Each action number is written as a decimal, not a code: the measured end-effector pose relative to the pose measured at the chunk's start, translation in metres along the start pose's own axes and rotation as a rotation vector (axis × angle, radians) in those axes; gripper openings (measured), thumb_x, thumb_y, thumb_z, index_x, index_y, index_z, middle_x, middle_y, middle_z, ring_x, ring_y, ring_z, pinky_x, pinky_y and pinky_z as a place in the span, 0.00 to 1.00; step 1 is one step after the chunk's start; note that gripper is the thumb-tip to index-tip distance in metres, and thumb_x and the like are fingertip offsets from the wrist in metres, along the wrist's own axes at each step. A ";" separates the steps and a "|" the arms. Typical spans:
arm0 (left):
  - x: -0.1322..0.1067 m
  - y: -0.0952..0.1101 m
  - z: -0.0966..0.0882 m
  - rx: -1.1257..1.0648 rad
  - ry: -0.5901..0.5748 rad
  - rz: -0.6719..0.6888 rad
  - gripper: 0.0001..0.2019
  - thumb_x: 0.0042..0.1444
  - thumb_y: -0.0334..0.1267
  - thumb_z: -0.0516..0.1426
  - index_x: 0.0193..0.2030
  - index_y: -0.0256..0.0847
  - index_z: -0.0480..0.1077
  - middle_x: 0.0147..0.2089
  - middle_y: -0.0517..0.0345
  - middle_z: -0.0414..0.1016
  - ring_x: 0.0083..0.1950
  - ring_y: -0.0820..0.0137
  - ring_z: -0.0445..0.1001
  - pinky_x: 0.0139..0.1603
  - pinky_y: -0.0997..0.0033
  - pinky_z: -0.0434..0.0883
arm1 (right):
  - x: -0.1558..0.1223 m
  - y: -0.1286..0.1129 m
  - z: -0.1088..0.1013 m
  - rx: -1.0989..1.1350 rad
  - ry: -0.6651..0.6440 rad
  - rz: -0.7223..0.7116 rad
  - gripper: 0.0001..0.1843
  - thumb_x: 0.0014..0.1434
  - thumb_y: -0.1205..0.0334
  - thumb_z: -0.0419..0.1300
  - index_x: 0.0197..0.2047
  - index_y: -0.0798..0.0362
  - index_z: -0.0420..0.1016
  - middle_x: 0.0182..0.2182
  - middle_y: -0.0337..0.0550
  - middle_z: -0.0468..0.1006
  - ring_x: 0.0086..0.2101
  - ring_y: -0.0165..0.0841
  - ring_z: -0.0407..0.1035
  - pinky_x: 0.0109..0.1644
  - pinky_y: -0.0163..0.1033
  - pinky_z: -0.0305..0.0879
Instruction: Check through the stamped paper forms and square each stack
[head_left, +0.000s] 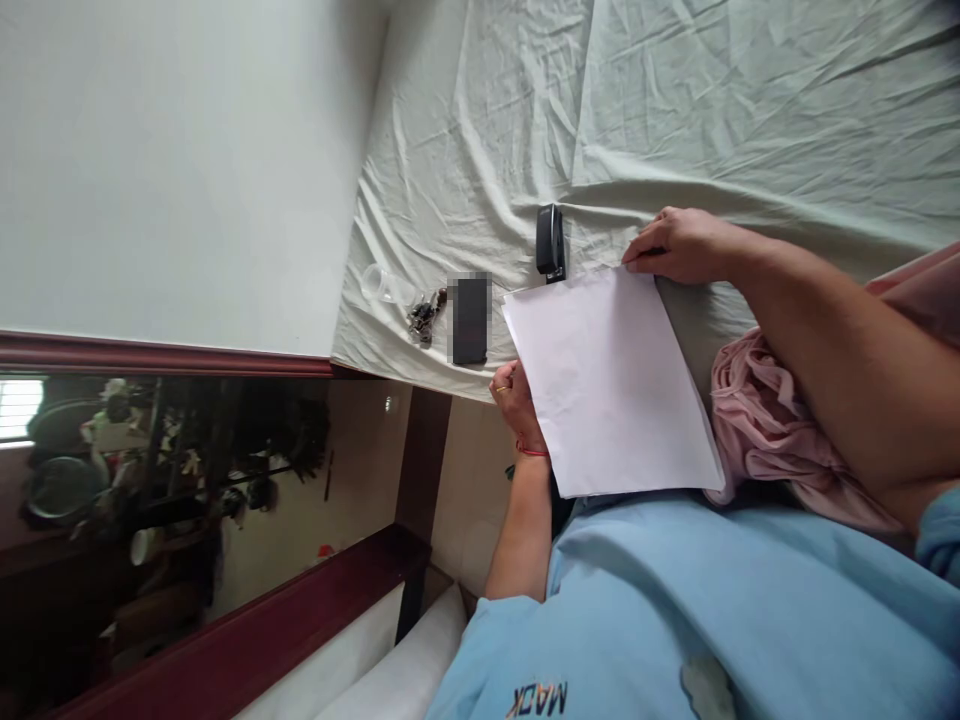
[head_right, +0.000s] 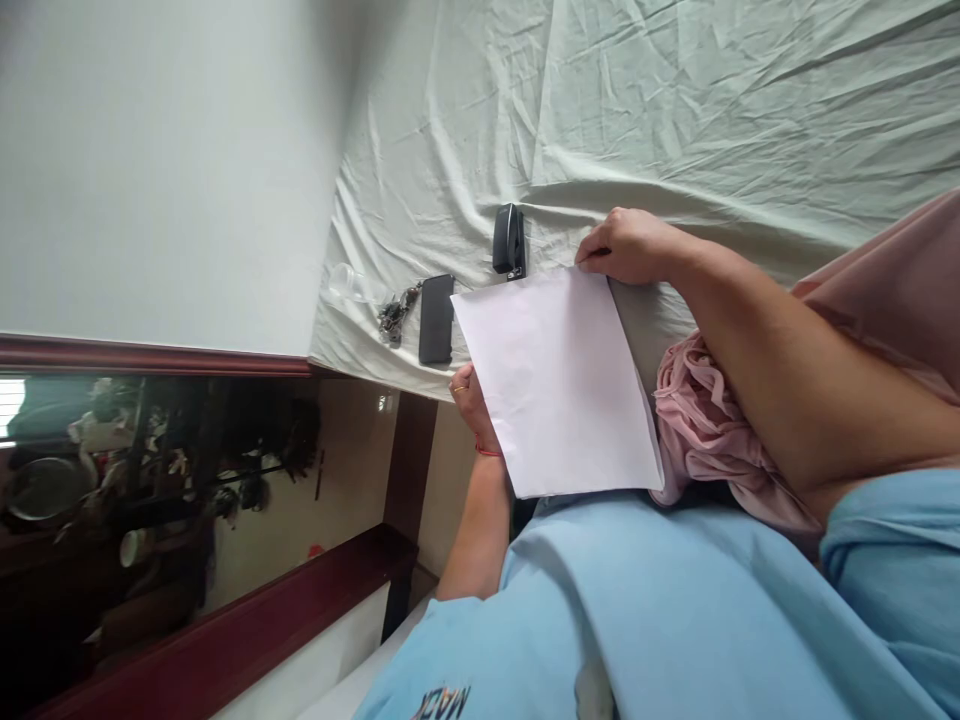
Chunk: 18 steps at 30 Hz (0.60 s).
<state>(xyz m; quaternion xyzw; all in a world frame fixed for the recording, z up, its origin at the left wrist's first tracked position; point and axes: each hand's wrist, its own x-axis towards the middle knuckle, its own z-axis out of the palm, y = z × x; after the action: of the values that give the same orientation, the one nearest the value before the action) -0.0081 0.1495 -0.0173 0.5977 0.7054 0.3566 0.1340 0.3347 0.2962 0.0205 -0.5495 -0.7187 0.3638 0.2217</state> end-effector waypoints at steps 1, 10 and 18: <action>-0.001 0.002 -0.001 0.006 0.018 0.009 0.08 0.68 0.37 0.65 0.51 0.47 0.83 0.57 0.48 0.81 0.62 0.55 0.77 0.67 0.54 0.75 | 0.000 0.000 0.000 0.020 0.004 0.008 0.04 0.67 0.67 0.70 0.43 0.53 0.89 0.47 0.44 0.90 0.56 0.40 0.76 0.65 0.44 0.65; 0.001 0.010 -0.015 0.018 -0.012 0.007 0.07 0.65 0.33 0.62 0.43 0.46 0.83 0.48 0.49 0.79 0.55 0.57 0.76 0.61 0.55 0.77 | 0.002 0.007 -0.001 -0.144 -0.032 -0.104 0.11 0.68 0.60 0.65 0.48 0.47 0.90 0.48 0.42 0.90 0.49 0.42 0.78 0.63 0.51 0.70; -0.004 0.046 -0.048 -0.104 -0.223 0.061 0.03 0.62 0.38 0.67 0.39 0.44 0.80 0.43 0.52 0.81 0.48 0.59 0.81 0.54 0.58 0.81 | 0.006 0.015 0.003 -0.166 -0.027 -0.126 0.14 0.69 0.55 0.61 0.49 0.43 0.90 0.48 0.42 0.89 0.50 0.47 0.79 0.62 0.53 0.72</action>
<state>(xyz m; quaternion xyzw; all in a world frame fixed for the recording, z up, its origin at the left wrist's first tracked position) -0.0023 0.1311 0.0464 0.6471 0.6482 0.3279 0.2315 0.3400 0.3025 0.0067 -0.5149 -0.7824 0.2956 0.1880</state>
